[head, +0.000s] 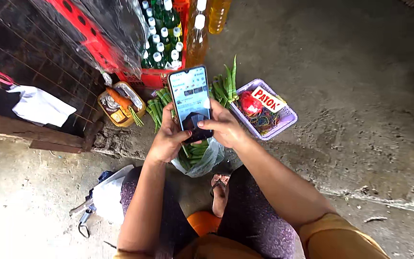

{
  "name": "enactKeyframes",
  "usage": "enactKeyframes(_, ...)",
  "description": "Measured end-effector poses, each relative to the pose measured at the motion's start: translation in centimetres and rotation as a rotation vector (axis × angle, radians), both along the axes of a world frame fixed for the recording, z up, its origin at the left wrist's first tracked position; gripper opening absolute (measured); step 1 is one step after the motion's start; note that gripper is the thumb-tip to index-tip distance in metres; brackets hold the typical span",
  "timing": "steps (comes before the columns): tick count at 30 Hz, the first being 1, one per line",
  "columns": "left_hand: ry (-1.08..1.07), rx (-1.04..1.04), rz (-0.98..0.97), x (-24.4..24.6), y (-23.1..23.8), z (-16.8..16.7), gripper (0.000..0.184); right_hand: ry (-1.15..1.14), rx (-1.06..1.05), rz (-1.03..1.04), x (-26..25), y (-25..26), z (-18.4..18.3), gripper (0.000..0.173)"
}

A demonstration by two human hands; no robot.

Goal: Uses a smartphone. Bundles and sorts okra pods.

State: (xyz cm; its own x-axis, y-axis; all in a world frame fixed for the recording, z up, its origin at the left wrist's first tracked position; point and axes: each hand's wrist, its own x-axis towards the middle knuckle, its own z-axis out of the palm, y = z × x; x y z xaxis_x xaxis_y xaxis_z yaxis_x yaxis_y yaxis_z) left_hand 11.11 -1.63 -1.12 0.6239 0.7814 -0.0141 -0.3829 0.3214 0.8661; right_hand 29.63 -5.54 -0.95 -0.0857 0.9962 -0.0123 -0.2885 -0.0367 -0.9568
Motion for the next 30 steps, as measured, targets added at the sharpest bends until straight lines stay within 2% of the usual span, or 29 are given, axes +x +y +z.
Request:
enactKeyframes(6,-0.021,0.048,-0.012,0.1,-0.3,0.1,0.080,0.069,-0.018,0.000,0.0,-0.3,0.4,0.065)
enactKeyframes(30,-0.052,0.036,-0.028,-0.7,-0.4,0.2,0.078,0.051,0.008,0.024,-0.4,-0.5,0.5,0.068)
